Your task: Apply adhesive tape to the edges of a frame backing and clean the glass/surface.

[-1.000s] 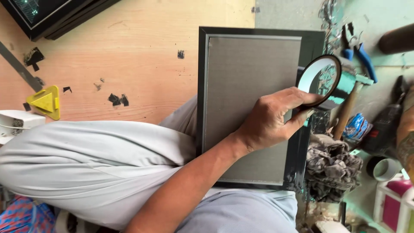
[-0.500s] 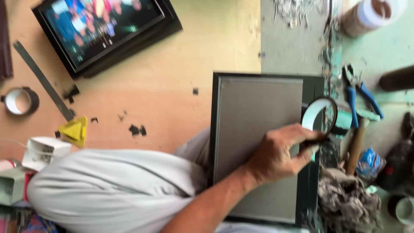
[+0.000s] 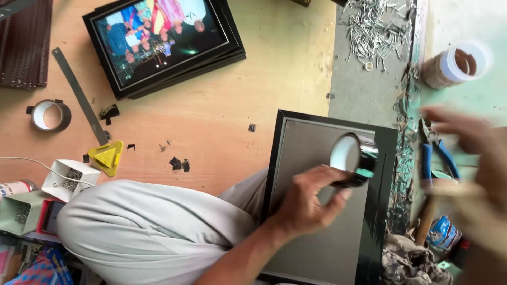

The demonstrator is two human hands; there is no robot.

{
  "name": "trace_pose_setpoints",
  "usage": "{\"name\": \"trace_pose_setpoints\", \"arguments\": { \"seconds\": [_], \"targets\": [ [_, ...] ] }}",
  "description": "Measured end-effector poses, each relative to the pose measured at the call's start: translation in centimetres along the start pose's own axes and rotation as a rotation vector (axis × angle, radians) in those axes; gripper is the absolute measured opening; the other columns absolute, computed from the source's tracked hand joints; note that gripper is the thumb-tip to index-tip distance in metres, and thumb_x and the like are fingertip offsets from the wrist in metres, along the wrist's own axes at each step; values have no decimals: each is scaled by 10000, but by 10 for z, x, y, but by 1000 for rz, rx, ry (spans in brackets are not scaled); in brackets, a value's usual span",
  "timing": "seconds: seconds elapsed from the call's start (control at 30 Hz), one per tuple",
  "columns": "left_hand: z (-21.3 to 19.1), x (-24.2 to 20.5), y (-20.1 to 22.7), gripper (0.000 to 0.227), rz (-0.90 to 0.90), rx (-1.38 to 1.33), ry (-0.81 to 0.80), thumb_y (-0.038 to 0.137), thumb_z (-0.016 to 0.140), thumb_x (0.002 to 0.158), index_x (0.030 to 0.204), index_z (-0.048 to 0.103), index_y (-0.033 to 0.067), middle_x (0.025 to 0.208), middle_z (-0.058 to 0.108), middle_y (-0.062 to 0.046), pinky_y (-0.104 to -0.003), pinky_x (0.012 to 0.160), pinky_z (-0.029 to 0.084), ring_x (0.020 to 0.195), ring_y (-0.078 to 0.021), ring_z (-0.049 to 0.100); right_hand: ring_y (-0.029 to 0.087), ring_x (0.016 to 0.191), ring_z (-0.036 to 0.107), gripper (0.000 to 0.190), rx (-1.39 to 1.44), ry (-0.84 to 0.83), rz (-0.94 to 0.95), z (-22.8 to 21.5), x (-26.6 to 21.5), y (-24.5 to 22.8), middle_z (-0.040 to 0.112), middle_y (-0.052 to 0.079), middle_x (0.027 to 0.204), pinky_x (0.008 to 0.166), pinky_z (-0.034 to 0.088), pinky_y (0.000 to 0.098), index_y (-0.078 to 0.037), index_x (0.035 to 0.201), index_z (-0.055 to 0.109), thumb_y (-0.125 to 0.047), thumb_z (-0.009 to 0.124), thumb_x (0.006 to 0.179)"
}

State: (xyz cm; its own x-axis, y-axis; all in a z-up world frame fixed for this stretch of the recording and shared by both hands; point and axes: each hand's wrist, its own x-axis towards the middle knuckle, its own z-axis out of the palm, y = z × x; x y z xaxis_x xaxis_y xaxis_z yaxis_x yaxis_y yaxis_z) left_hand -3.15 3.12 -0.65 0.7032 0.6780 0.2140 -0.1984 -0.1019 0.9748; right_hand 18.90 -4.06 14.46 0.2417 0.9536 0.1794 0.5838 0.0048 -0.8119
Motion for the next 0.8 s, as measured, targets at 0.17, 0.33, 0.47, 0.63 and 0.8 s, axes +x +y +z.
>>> {"name": "trace_pose_setpoints", "arguments": {
  "seconds": [0.17,0.33,0.47,0.63,0.8],
  "targets": [
    [-51,26,31,195,147,250,-12,162,726,982,1112,711,17,1072,752,-162,-340,939,627,1008,-233,748,350,1408,482,812,-241,-115,-122,64,-1,1,472,171,1530,1165,390,440,-70,1405,572,-473,765,727],
    [-71,47,40,160,180,445,-334,105,769,891,1041,754,48,989,766,-93,-327,830,642,882,-207,748,298,1351,577,361,-346,-237,-180,75,5,19,683,51,1305,1077,496,431,-141,949,707,-349,854,692],
    [-68,50,33,209,162,447,-316,153,805,895,1096,760,116,1087,768,-48,-310,894,635,994,-183,753,311,1303,620,345,-407,-153,-177,80,2,23,737,53,1081,1049,534,445,-69,843,703,-330,871,693],
    [-55,42,8,738,-152,-65,78,348,802,868,1496,505,99,1339,667,-83,-327,1003,626,1215,-188,684,247,1188,710,288,-184,4,-28,85,0,24,728,109,1110,923,602,352,-30,884,697,-240,860,774],
    [-52,40,5,691,-260,-316,132,295,806,893,1477,526,54,1286,682,-102,-338,1067,589,1197,-185,687,257,1208,702,300,-243,-17,-54,91,-2,22,730,101,1069,958,590,370,-27,891,706,-244,869,762]
  ]
}}
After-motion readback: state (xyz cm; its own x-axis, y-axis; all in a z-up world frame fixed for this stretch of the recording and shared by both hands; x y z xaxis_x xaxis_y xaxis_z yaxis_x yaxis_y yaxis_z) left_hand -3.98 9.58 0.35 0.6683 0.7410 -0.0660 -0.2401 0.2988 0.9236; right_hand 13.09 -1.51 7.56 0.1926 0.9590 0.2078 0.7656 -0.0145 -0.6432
